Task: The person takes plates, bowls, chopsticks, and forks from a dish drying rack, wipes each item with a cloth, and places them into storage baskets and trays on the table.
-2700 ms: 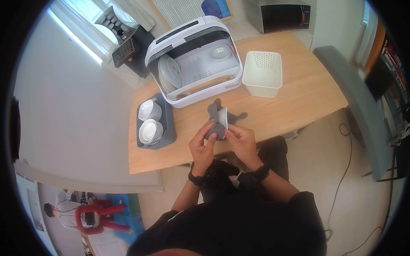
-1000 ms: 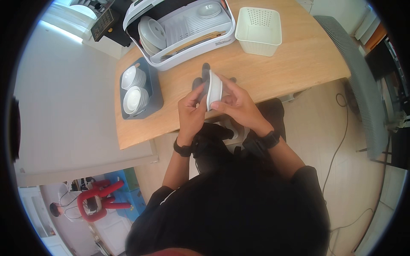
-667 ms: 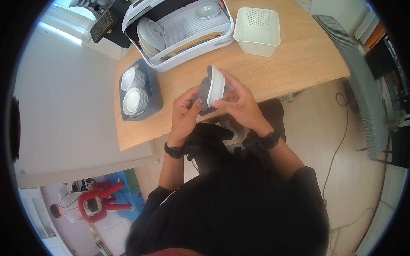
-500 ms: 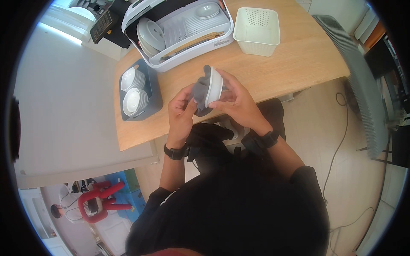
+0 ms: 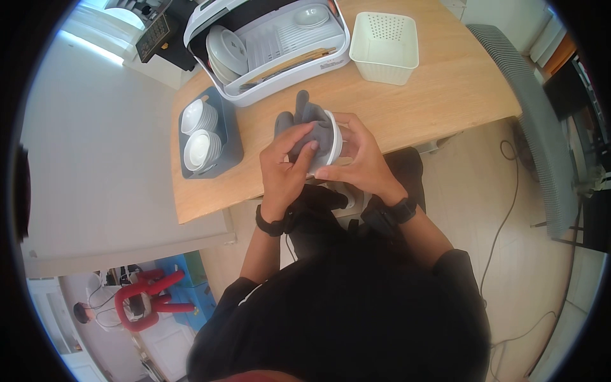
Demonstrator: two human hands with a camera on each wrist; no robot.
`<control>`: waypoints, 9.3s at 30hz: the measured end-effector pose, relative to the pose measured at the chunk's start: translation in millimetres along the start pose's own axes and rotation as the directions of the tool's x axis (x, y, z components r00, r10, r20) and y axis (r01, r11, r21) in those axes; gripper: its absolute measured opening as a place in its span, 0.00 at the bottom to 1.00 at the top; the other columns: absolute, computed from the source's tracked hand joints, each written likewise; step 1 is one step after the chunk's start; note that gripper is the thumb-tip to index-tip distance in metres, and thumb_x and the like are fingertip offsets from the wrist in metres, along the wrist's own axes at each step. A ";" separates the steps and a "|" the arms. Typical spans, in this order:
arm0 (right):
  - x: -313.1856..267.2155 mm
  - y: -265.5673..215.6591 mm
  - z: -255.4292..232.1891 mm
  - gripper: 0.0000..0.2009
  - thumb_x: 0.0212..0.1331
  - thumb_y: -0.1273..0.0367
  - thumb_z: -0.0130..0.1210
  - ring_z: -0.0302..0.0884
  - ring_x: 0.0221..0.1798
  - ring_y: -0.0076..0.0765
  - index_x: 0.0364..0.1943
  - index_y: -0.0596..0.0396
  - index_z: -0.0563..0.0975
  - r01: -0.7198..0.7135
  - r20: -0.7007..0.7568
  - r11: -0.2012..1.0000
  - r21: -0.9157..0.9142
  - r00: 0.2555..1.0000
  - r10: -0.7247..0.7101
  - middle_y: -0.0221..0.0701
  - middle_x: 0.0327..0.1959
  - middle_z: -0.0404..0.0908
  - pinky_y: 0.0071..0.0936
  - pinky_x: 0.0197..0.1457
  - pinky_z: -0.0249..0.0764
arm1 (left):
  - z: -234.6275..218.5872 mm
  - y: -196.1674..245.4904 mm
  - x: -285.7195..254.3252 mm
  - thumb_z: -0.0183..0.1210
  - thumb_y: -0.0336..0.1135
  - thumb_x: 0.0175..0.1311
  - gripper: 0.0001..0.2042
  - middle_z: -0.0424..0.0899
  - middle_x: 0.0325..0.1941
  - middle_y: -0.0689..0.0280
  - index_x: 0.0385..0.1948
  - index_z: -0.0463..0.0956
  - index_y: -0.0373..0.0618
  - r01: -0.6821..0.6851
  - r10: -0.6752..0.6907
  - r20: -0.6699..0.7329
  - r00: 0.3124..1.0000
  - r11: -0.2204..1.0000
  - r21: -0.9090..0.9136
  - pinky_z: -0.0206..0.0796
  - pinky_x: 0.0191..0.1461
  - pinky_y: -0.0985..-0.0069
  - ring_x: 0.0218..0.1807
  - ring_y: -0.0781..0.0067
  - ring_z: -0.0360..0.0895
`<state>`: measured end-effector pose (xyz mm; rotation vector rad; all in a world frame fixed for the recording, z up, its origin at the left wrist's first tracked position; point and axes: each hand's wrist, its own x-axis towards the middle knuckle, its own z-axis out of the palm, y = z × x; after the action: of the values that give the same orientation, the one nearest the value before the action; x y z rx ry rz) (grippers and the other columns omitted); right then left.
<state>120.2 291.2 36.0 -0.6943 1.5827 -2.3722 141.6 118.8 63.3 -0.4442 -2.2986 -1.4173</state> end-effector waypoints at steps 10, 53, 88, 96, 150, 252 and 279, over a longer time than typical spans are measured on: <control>-5.5 -2.6 -5.5 0.42 0.48 0.70 0.70 0.64 0.67 0.33 0.68 0.62 0.59 0.025 -0.162 0.966 0.258 0.987 0.018 0.37 0.63 0.68 0.34 0.71 0.61 | -14.7 -32.9 0.8 0.59 0.27 0.68 0.16 0.84 0.47 0.59 0.55 0.75 0.31 0.201 -0.303 -0.203 0.931 0.891 -0.407 0.70 0.52 0.83 0.46 0.77 0.80; -0.2 11.8 2.0 0.50 0.31 0.68 0.81 0.76 0.61 0.38 0.64 0.60 0.62 0.092 -0.266 0.802 -0.591 0.916 -0.301 0.42 0.59 0.74 0.32 0.61 0.74 | 6.0 -36.2 -17.6 0.60 0.25 0.65 0.17 0.79 0.53 0.61 0.55 0.71 0.36 0.410 -0.606 0.085 0.791 0.422 -0.809 0.72 0.56 0.77 0.54 0.75 0.77; -4.8 26.8 3.6 0.09 0.44 0.69 0.69 0.74 0.56 0.44 0.32 0.50 0.86 0.200 0.091 0.434 -0.879 0.962 -0.259 0.34 0.56 0.78 0.36 0.55 0.73 | -9.7 -70.4 -24.0 0.60 0.14 0.54 0.16 0.80 0.47 0.61 0.46 0.75 0.34 0.412 -0.605 -0.164 0.779 0.690 -0.595 0.75 0.48 0.79 0.44 0.74 0.81; -5.7 30.4 -1.8 0.06 0.48 0.70 0.67 0.79 0.48 0.43 0.32 0.52 0.85 0.183 0.002 0.512 -0.839 0.943 -0.334 0.31 0.50 0.81 0.33 0.49 0.75 | -23.3 -90.7 -25.2 0.64 0.18 0.55 0.17 0.81 0.46 0.62 0.47 0.75 0.36 0.354 -0.613 -0.209 0.761 0.664 -0.659 0.72 0.52 0.80 0.46 0.76 0.78; 351.9 46.4 -98.3 0.09 0.59 0.62 0.59 0.82 0.44 0.54 0.35 0.51 0.83 0.158 0.180 -0.296 -0.942 0.982 -0.048 0.45 0.38 0.84 0.45 0.51 0.77 | -46.3 -112.2 -46.5 0.66 0.26 0.56 0.14 0.85 0.38 0.63 0.45 0.78 0.36 0.324 -0.452 -0.497 0.741 0.889 -0.325 0.72 0.40 0.81 0.37 0.79 0.80; 81.2 23.1 50.2 0.08 0.59 0.66 0.64 0.74 0.16 0.27 0.35 0.56 0.84 0.390 0.425 0.530 -0.753 0.903 -0.060 0.33 0.20 0.82 0.22 0.23 0.68 | -38.9 -90.4 -31.0 0.59 0.22 0.65 0.16 0.83 0.50 0.59 0.53 0.72 0.31 0.087 -0.543 -0.493 0.680 0.727 -0.681 0.70 0.54 0.82 0.50 0.77 0.79; 103.3 48.0 52.8 0.22 0.66 0.59 0.59 0.74 0.49 0.22 0.59 0.57 0.76 -0.068 0.198 0.935 -0.348 0.970 0.145 0.31 0.50 0.80 0.21 0.50 0.74 | -17.4 -77.7 -28.7 0.55 0.19 0.64 0.14 0.83 0.46 0.62 0.51 0.73 0.34 0.072 -0.561 -0.272 0.782 0.514 -0.855 0.71 0.48 0.84 0.45 0.80 0.80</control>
<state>52.2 185.6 36.4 -0.8770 1.8923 -1.8875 133.2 67.8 -3.7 0.1973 -1.1809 -2.4207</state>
